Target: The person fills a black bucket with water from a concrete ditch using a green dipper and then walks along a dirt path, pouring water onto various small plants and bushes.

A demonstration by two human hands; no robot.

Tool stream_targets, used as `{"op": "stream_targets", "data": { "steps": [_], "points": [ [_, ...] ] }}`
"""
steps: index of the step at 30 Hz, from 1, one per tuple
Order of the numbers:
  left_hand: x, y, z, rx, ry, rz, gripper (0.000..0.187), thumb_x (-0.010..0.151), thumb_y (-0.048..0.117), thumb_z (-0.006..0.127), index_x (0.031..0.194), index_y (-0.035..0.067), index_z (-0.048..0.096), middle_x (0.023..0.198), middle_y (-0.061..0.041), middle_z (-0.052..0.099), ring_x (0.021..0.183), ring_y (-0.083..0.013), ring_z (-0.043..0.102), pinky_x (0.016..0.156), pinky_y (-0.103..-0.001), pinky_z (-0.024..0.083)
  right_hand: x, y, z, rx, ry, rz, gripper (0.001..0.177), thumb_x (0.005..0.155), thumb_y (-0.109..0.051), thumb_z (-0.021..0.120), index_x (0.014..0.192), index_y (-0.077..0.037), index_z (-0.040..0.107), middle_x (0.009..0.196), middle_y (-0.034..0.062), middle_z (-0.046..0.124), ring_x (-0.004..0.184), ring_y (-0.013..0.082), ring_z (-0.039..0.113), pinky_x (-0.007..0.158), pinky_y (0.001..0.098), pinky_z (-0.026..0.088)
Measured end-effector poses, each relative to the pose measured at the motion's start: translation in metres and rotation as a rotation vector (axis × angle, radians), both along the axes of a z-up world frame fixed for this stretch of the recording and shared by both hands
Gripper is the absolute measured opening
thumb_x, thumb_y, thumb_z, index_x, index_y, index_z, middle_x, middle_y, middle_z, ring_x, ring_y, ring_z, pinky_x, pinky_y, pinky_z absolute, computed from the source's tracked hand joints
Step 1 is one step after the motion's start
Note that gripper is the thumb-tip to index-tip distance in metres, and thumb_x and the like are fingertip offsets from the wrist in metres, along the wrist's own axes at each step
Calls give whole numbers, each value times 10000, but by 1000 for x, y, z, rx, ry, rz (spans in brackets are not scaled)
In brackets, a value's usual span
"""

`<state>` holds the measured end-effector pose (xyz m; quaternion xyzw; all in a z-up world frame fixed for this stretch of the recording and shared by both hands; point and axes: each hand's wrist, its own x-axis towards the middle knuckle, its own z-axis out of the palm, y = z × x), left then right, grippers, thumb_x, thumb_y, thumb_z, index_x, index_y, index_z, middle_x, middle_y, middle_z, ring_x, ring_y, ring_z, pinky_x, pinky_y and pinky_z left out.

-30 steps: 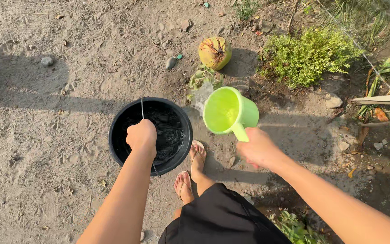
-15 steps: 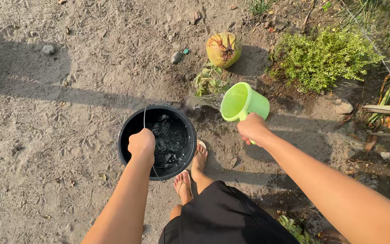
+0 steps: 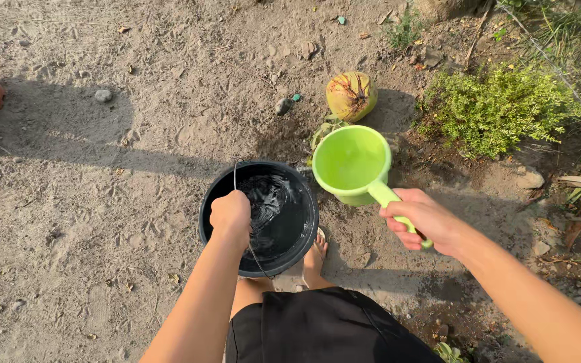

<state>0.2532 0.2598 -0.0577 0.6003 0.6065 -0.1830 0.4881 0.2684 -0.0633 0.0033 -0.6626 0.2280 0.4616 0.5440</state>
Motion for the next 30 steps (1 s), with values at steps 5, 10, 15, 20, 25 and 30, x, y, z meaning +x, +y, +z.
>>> {"op": "stream_targets", "data": {
  "steps": [5,10,15,20,25,30],
  "points": [
    [31,45,30,-13,-65,-122,375,945,202,480,1117,-77,664,1092,-225,718,872,-333,681,731,-460,534,5,82,24,138,80,214,181,855,-130,606,978,-6,558,552,43,494,313,119,389,294,313,339],
    [74,96,53,56,-117,-383,445,986,333,495,1199,-26,649,1251,-266,660,1164,-412,667,967,-462,544,47,218,-20,-134,-68,605,223,889,-142,620,1020,39,630,657,159,600,425,210,536,373,383,434],
    [129,149,86,123,-231,-507,450,981,323,483,1140,-41,693,1191,-294,685,1152,-445,649,982,-503,502,74,348,-84,-463,-593,1210,152,883,-148,644,964,-26,685,923,174,717,865,340,688,732,450,534],
    [198,196,120,128,-263,-634,443,975,302,498,1095,-64,714,1153,-318,702,1104,-450,685,956,-491,531,102,428,-121,-584,-794,1322,129,801,-50,640,894,-68,728,951,155,740,945,328,710,765,468,558],
    [299,234,125,124,-282,-579,394,921,242,537,1124,-56,696,1190,-275,695,1109,-412,691,928,-463,556,228,447,-117,-149,-827,1012,336,707,-13,699,1043,-23,687,839,211,702,778,352,682,646,440,543],
    [405,255,102,117,-222,-513,414,939,274,542,1152,-49,691,1200,-249,704,1105,-385,702,923,-449,552,320,408,-78,163,-126,408,132,832,-48,687,874,-23,564,599,62,524,372,137,461,338,321,398]
  ]
}}
